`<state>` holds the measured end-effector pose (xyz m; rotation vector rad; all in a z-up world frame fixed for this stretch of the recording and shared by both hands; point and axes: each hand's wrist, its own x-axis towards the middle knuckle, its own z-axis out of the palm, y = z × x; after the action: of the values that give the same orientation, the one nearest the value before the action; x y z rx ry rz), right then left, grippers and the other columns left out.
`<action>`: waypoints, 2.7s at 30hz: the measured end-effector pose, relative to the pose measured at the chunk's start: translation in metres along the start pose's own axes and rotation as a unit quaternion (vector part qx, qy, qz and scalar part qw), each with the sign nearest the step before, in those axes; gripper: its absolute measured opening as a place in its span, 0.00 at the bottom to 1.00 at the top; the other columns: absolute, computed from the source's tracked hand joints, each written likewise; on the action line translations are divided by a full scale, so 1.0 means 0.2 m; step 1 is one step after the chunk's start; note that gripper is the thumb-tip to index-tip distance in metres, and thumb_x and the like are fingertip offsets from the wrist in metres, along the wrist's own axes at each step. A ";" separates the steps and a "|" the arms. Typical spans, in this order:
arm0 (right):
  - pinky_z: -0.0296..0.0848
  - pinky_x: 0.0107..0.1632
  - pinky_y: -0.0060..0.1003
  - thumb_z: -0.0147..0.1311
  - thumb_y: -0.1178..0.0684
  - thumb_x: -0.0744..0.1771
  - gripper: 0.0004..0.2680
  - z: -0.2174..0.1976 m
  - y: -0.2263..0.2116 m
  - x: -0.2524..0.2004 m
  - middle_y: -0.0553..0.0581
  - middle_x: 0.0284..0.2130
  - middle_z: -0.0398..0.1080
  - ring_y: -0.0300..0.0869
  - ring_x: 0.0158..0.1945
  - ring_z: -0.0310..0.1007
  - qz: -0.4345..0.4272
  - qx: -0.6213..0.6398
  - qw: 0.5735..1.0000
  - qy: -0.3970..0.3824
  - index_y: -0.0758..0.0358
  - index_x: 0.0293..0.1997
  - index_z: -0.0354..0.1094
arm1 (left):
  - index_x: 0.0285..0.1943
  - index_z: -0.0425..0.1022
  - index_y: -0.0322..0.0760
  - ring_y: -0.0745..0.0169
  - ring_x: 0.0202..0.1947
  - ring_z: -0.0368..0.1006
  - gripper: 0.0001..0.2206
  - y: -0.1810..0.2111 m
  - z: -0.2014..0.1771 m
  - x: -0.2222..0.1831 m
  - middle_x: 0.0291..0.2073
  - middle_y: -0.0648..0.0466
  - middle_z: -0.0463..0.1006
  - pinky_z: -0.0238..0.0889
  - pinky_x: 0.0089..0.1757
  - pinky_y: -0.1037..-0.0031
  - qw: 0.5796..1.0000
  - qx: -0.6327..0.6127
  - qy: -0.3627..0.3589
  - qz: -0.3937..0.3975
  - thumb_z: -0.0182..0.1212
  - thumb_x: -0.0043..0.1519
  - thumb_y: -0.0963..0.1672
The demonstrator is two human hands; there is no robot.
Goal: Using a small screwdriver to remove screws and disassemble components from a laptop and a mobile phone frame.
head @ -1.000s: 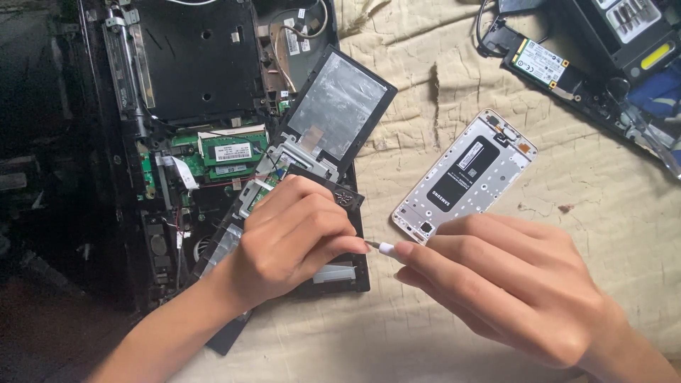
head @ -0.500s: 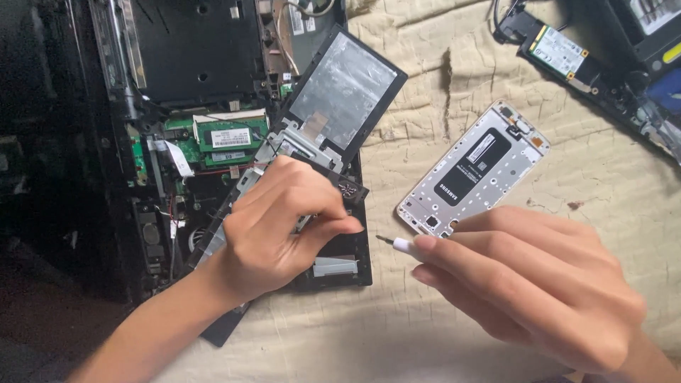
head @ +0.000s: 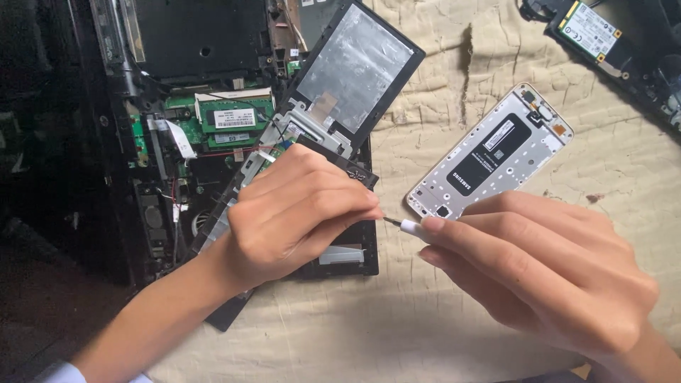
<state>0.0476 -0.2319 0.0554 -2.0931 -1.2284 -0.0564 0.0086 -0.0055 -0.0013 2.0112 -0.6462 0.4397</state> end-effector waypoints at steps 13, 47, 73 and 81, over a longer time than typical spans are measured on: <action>0.76 0.30 0.36 0.67 0.66 0.61 0.07 0.02 0.00 -0.01 0.64 0.27 0.77 0.45 0.26 0.76 0.003 0.005 1.000 -0.004 0.81 0.37 0.74 | 0.40 0.80 0.25 0.58 0.35 0.76 0.04 -0.01 -0.01 -0.01 0.35 0.47 0.84 0.69 0.40 0.71 0.999 -0.032 -0.029 0.031 0.69 0.58 0.35; 0.80 0.33 0.32 0.66 0.57 0.59 0.09 0.03 0.01 -0.01 0.58 0.25 0.78 0.41 0.27 0.79 0.040 0.065 0.997 0.013 0.74 0.36 0.75 | 0.38 0.79 0.30 0.62 0.34 0.78 0.08 0.01 -0.04 -0.01 0.36 0.51 0.84 0.72 0.40 0.74 0.998 -0.047 -0.028 0.025 0.74 0.56 0.36; 0.70 0.25 0.26 0.66 0.56 0.59 0.10 0.11 0.05 -0.08 0.53 0.25 0.80 0.34 0.20 0.69 0.139 0.167 0.975 0.047 0.68 0.39 0.75 | 0.37 0.78 0.32 0.62 0.34 0.79 0.08 0.02 -0.03 -0.03 0.35 0.52 0.84 0.72 0.39 0.74 0.999 -0.042 -0.018 -0.024 0.73 0.54 0.37; 0.73 0.24 0.23 0.64 0.56 0.60 0.08 0.10 0.05 -0.08 0.51 0.29 0.83 0.31 0.20 0.77 0.185 0.185 0.965 0.017 0.65 0.39 0.78 | 0.39 0.79 0.30 0.61 0.35 0.79 0.07 0.01 -0.02 -0.07 0.37 0.50 0.85 0.74 0.40 0.74 1.000 -0.021 -0.020 -0.011 0.72 0.55 0.37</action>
<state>0.0417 -0.2359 0.0291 -1.9417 -0.7419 0.2848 -0.0036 0.0007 -0.0061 1.9891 -0.6522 0.3699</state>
